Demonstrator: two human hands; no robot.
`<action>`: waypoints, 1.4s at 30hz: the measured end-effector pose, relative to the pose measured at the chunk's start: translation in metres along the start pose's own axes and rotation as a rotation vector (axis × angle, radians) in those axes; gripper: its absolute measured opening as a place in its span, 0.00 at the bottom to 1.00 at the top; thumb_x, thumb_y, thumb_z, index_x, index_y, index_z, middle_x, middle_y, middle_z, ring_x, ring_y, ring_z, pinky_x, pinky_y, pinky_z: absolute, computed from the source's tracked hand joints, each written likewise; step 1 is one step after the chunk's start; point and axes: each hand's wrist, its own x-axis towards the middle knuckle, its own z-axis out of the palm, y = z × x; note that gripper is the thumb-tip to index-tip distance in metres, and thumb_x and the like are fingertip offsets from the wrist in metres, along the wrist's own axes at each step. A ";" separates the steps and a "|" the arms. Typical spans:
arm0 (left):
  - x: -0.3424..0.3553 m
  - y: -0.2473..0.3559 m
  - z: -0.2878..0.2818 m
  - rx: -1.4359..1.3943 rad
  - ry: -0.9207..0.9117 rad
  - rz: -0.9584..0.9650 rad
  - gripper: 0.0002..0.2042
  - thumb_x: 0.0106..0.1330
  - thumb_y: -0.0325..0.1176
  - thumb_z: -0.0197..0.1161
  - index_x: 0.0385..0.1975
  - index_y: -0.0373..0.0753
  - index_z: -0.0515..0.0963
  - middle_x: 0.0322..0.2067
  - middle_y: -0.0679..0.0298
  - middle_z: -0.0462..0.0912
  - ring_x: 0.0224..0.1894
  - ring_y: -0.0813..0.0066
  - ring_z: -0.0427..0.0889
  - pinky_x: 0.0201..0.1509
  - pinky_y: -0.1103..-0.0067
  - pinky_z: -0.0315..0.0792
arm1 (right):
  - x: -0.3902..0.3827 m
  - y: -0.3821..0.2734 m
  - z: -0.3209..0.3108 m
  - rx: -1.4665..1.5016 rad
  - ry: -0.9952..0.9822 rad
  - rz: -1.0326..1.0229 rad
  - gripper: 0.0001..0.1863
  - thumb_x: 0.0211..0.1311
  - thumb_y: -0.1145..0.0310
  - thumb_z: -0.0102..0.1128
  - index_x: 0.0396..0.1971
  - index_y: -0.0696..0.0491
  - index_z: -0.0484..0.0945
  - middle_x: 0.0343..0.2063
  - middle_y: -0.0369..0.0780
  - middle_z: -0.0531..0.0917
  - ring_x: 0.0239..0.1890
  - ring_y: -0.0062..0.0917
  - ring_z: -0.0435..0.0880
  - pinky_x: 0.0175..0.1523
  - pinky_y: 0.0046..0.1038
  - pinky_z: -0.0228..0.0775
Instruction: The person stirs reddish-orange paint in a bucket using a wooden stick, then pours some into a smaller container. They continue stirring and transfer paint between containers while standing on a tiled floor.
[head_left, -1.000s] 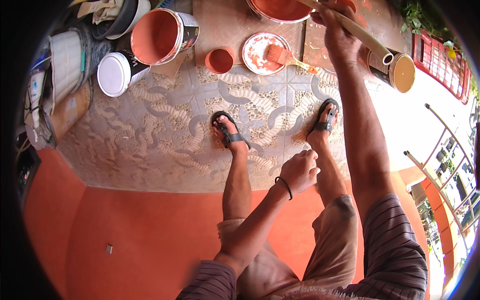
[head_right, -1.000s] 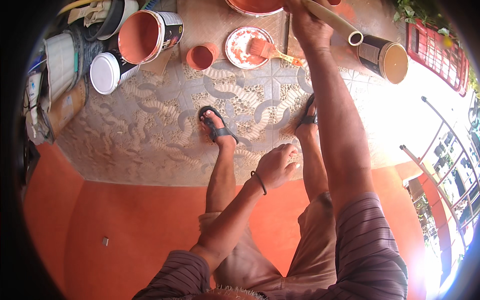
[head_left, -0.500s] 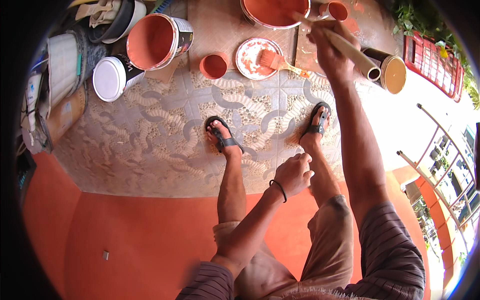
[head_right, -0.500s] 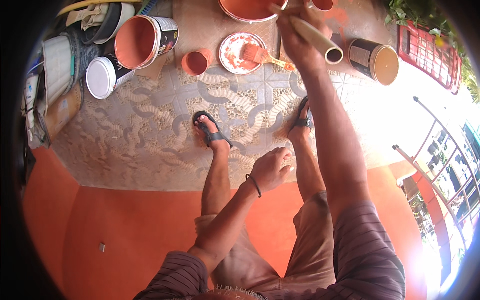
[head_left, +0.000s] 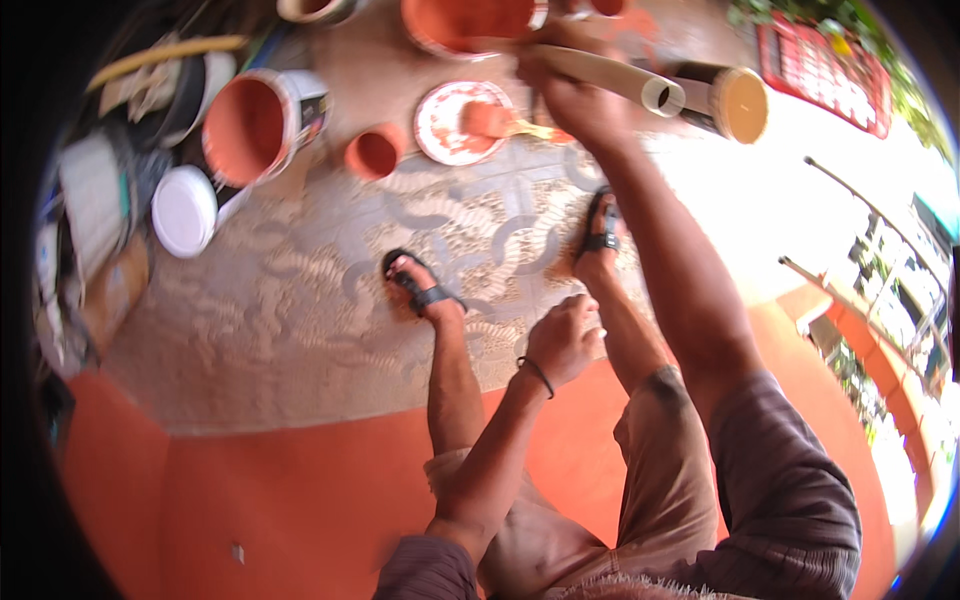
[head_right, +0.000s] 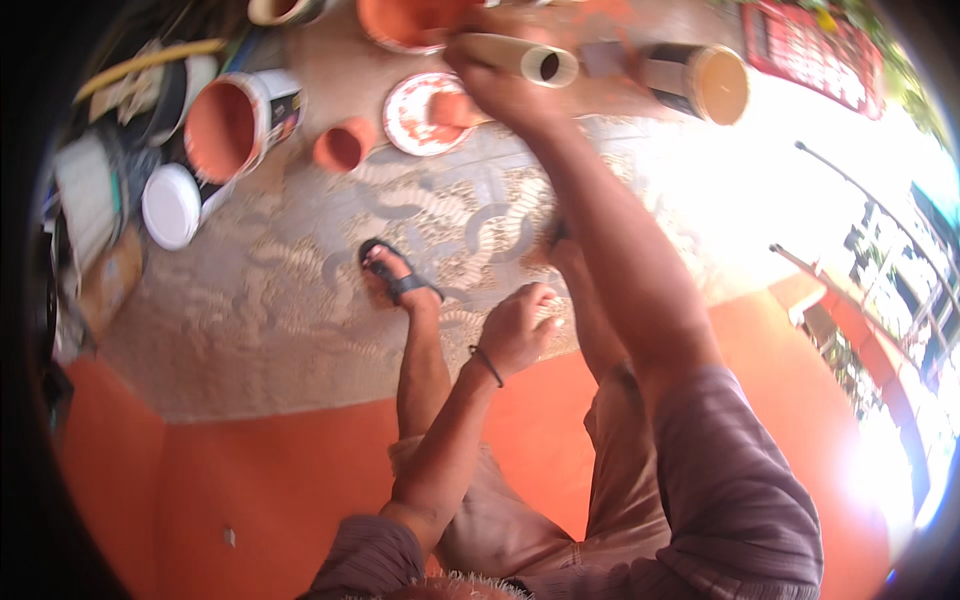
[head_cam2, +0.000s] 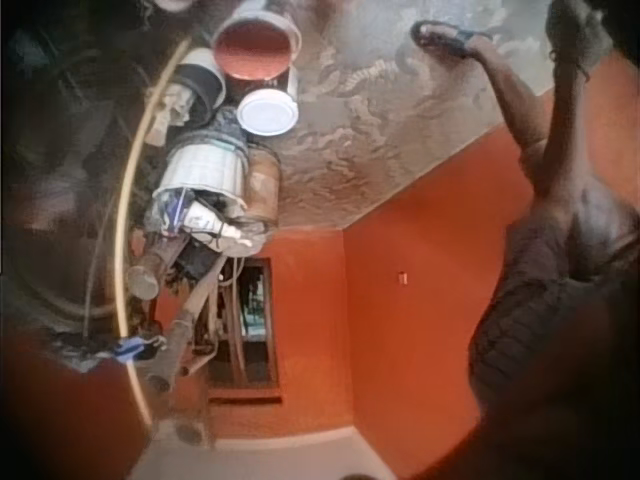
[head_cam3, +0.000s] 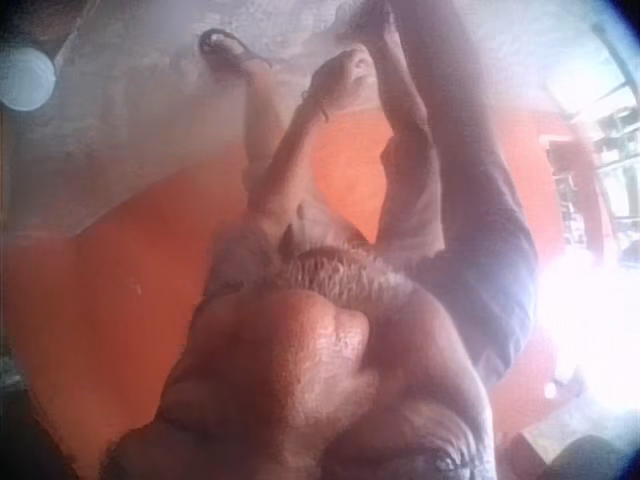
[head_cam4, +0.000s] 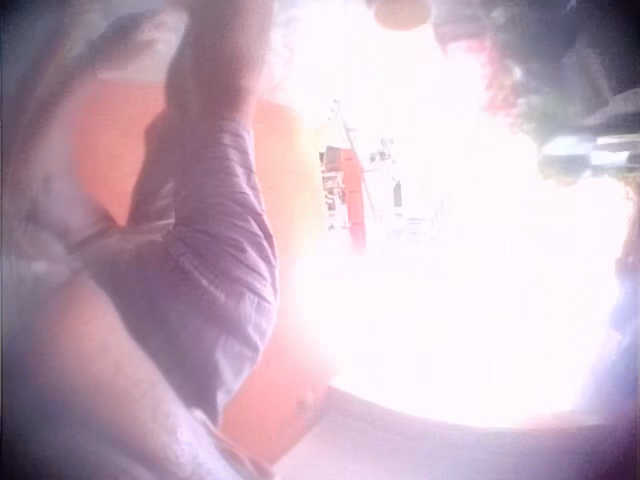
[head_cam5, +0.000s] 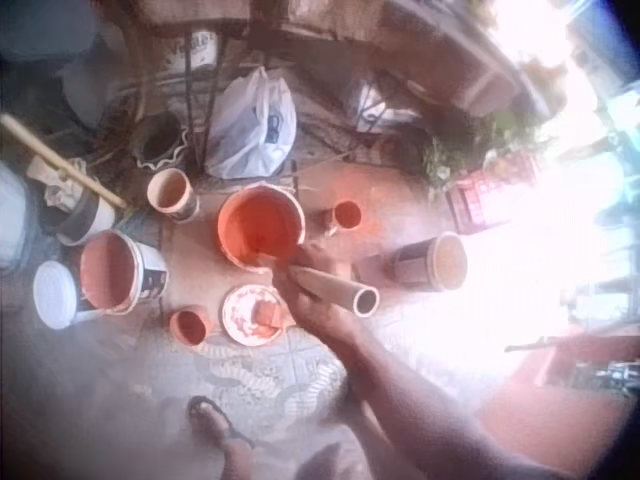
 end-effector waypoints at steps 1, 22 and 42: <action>0.004 -0.001 -0.003 -0.007 -0.006 0.019 0.16 0.65 0.30 0.68 0.50 0.34 0.76 0.48 0.49 0.84 0.51 0.46 0.84 0.54 0.58 0.79 | 0.008 -0.008 0.009 0.003 0.011 0.020 0.06 0.63 0.74 0.68 0.39 0.56 0.86 0.27 0.41 0.89 0.29 0.24 0.89 0.37 0.28 0.82; 0.003 0.004 -0.009 0.049 -0.060 -0.033 0.16 0.64 0.28 0.69 0.50 0.33 0.76 0.50 0.51 0.85 0.54 0.54 0.86 0.57 0.63 0.80 | 0.031 0.000 -0.003 -0.243 0.146 -0.031 0.07 0.55 0.66 0.71 0.28 0.53 0.85 0.26 0.45 0.86 0.31 0.38 0.88 0.38 0.39 0.81; 0.006 0.002 -0.002 0.033 0.013 0.036 0.16 0.64 0.30 0.70 0.49 0.35 0.76 0.45 0.52 0.85 0.50 0.52 0.86 0.53 0.63 0.80 | 0.056 0.023 -0.010 -0.211 0.188 -0.335 0.06 0.65 0.68 0.68 0.34 0.56 0.83 0.28 0.45 0.84 0.32 0.40 0.84 0.37 0.39 0.75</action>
